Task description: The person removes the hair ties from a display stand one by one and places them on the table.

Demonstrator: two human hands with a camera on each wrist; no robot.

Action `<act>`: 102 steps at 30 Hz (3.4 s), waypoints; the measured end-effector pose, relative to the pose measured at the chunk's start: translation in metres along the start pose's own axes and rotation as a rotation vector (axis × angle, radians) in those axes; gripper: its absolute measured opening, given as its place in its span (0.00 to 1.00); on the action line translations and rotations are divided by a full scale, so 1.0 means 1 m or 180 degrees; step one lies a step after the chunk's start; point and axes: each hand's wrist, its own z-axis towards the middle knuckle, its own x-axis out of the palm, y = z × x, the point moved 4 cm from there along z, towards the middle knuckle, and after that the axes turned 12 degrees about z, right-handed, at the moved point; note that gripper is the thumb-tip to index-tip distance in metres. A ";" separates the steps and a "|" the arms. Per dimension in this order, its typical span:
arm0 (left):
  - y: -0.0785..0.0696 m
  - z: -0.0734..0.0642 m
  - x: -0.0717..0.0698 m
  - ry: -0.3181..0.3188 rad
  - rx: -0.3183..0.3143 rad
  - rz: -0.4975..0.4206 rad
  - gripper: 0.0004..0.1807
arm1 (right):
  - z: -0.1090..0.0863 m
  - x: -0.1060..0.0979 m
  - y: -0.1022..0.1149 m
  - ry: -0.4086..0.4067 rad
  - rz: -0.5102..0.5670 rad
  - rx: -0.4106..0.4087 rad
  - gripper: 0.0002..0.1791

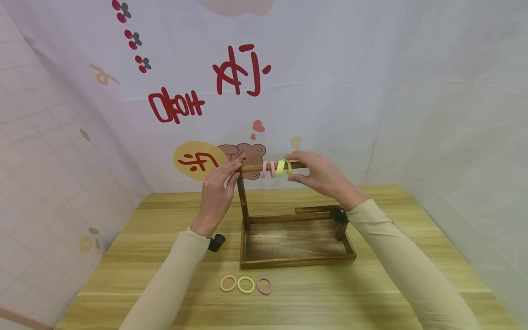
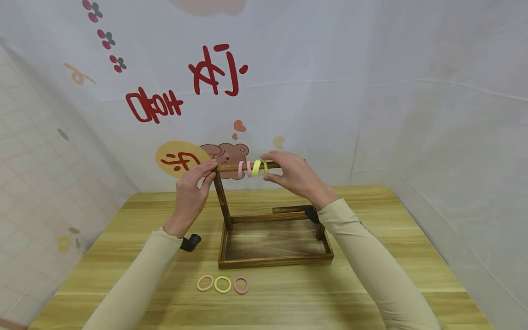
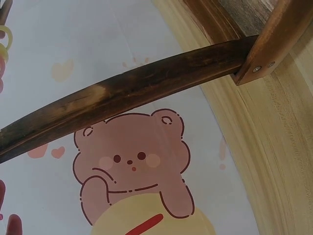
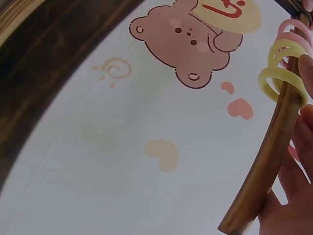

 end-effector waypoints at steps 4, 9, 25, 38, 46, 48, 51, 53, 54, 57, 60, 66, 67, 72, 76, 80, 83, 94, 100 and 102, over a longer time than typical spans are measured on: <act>0.000 0.000 0.000 -0.0013 -0.0001 -0.0002 0.16 | 0.001 0.002 0.000 0.0029 -0.0015 0.0010 0.31; 0.001 -0.001 0.001 -0.0031 -0.0006 -0.0032 0.16 | 0.003 0.004 -0.001 0.0026 -0.0009 0.0046 0.31; -0.001 -0.001 0.000 -0.0054 -0.0020 -0.0020 0.16 | 0.006 0.005 0.000 -0.0068 -0.0046 0.0127 0.25; 0.000 -0.001 0.001 -0.0039 -0.0039 -0.0027 0.16 | 0.005 0.000 -0.003 -0.0193 -0.0098 -0.0038 0.22; 0.001 -0.001 0.001 -0.0042 -0.0039 -0.0001 0.16 | 0.002 -0.003 -0.004 -0.0259 -0.0153 -0.0090 0.23; 0.001 -0.001 0.002 -0.0047 -0.0039 -0.0009 0.16 | 0.001 -0.004 -0.005 -0.0264 -0.0157 -0.0086 0.23; 0.000 -0.001 0.001 -0.0043 -0.0047 0.0000 0.17 | 0.000 -0.005 -0.006 -0.0276 -0.0118 -0.0098 0.23; 0.000 -0.001 0.001 -0.0028 -0.0057 0.0019 0.17 | -0.001 -0.005 -0.006 -0.0292 -0.0100 -0.0120 0.23; 0.000 -0.001 0.000 -0.0018 -0.0062 0.0026 0.17 | -0.002 -0.005 -0.007 -0.0301 -0.0092 -0.0130 0.23; -0.001 -0.001 0.000 0.0006 -0.0070 0.0035 0.17 | -0.003 -0.006 -0.008 -0.0318 -0.0095 -0.0159 0.23; -0.001 -0.001 0.000 0.0010 -0.0067 0.0034 0.17 | -0.005 -0.006 -0.009 -0.0326 -0.0103 -0.0174 0.23; -0.001 -0.001 0.000 -0.0035 -0.0048 0.0008 0.16 | -0.007 -0.008 -0.010 -0.0321 -0.0074 -0.0189 0.23; -0.001 -0.001 0.000 -0.0037 -0.0047 0.0007 0.17 | -0.007 -0.008 -0.010 -0.0320 -0.0058 -0.0193 0.23; -0.002 -0.001 0.000 -0.0016 -0.0046 0.0027 0.17 | -0.008 -0.009 -0.011 -0.0323 -0.0033 -0.0213 0.24; -0.001 -0.001 0.001 -0.0015 -0.0048 0.0020 0.17 | -0.009 -0.011 -0.011 -0.0320 -0.0037 -0.0195 0.25; 0.000 -0.002 0.001 -0.0036 -0.0039 0.0002 0.17 | -0.010 -0.012 -0.011 -0.0303 -0.0034 -0.0135 0.25; 0.000 -0.002 0.001 -0.0044 -0.0041 0.0003 0.17 | -0.010 -0.013 -0.011 -0.0287 -0.0052 -0.0097 0.25; 0.000 -0.001 0.001 -0.0061 -0.0042 -0.0029 0.16 | -0.013 -0.015 -0.013 -0.0273 -0.0064 -0.0106 0.24; 0.000 -0.002 0.001 -0.0045 -0.0047 -0.0014 0.17 | -0.014 -0.017 -0.015 -0.0267 -0.0034 -0.0068 0.24; 0.000 -0.002 0.001 -0.0033 -0.0052 -0.0009 0.17 | -0.015 -0.018 -0.016 -0.0267 -0.0035 -0.0050 0.24</act>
